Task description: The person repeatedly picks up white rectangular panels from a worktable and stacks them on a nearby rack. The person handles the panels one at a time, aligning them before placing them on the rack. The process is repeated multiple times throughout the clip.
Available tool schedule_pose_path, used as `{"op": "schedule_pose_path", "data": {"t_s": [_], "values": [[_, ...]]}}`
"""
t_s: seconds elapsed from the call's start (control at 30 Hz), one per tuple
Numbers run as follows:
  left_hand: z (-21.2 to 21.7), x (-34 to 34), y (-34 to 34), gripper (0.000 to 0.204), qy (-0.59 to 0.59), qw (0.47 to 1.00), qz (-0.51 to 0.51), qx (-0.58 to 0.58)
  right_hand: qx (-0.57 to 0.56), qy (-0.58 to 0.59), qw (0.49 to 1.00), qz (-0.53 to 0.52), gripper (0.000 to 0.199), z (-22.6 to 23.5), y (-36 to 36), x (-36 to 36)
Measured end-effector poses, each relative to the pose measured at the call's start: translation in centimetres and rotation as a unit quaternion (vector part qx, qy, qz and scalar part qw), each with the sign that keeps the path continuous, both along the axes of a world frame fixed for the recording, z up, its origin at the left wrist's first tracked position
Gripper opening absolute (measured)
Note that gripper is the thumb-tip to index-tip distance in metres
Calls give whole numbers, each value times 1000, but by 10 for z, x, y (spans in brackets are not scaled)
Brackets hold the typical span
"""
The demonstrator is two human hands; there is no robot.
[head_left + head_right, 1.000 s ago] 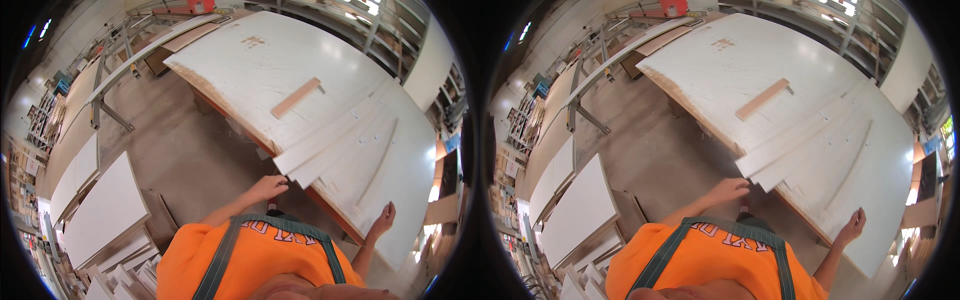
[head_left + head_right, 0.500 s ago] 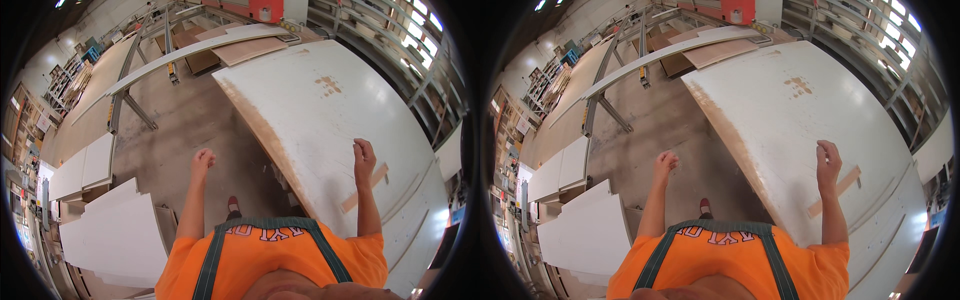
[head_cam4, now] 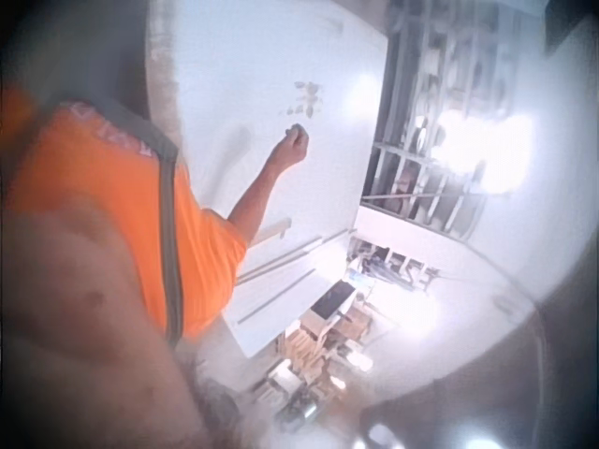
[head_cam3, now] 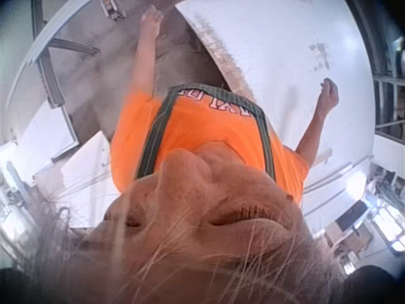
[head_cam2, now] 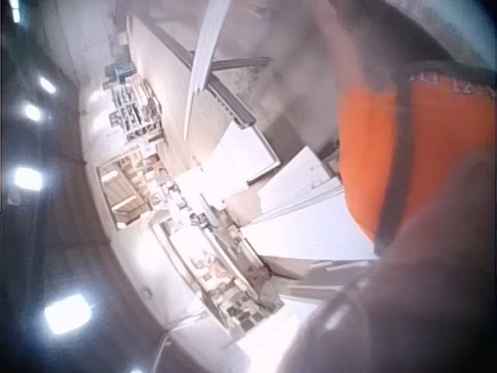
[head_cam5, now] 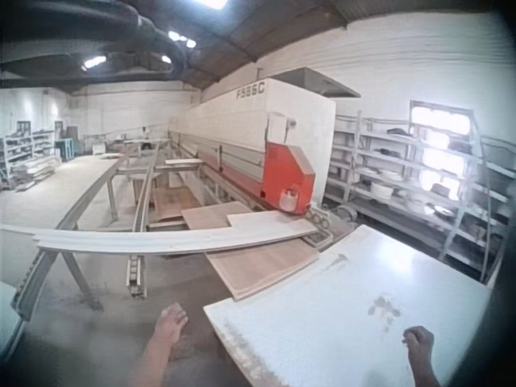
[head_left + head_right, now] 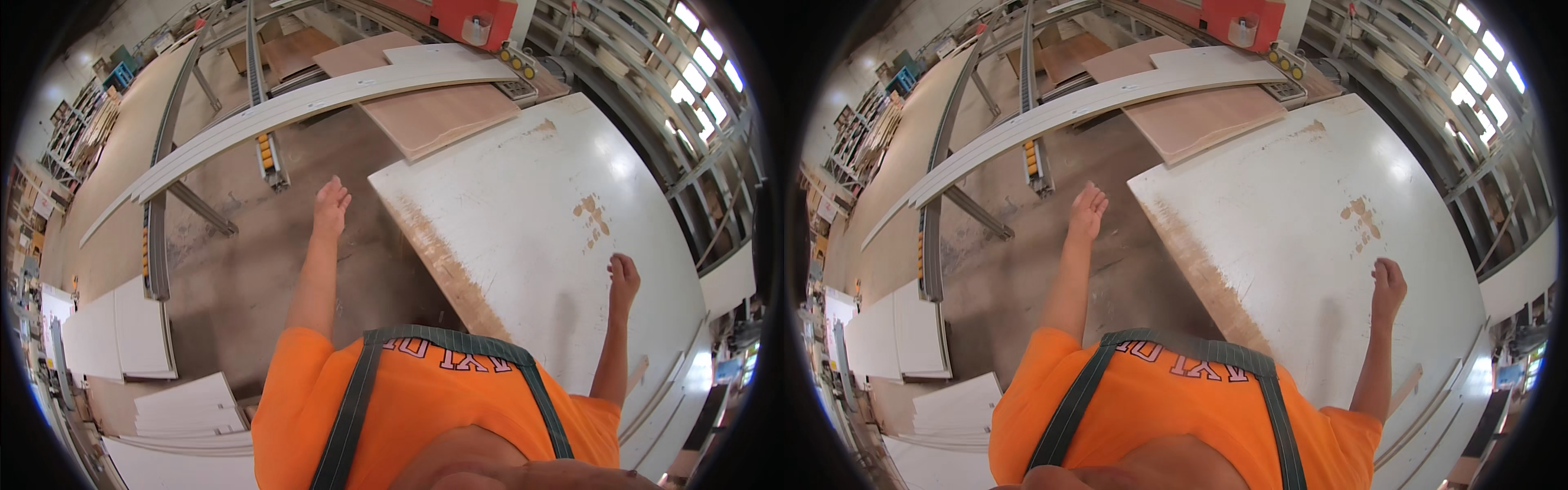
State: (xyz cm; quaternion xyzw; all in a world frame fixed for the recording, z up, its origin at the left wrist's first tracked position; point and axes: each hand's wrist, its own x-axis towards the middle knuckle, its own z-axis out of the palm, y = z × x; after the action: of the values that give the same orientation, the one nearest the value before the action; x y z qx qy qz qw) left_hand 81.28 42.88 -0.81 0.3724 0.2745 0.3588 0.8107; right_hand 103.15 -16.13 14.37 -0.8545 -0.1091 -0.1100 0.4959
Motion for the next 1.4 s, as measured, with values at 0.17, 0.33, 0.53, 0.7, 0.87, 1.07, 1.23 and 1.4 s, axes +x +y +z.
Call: {"op": "schedule_pose_path", "data": {"t_s": [0.17,0.33,0.53,0.7,0.87,1.07,1.23,1.4], "values": [[-7,63,100,77,-65,993,73,-67,-3,-7,995,101,18,12,166,79],[-25,137,209,71,-199,968,125,-83,-157,-86,958,223,18,32,369,167],[-59,180,260,73,-294,928,215,-82,-276,-149,895,318,30,7,645,317],[-84,176,258,83,-423,889,118,132,-388,-283,804,351,48,-58,833,418],[-73,182,266,82,-464,878,101,56,-408,-190,801,394,52,-79,868,451],[-65,150,252,83,-477,874,94,9,-366,-108,789,481,55,-59,829,427],[-49,101,231,65,-432,882,183,-41,-403,-86,794,446,49,-38,746,362],[-23,46,210,58,-328,909,250,-61,-399,-95,842,351,42,12,633,266]]}}
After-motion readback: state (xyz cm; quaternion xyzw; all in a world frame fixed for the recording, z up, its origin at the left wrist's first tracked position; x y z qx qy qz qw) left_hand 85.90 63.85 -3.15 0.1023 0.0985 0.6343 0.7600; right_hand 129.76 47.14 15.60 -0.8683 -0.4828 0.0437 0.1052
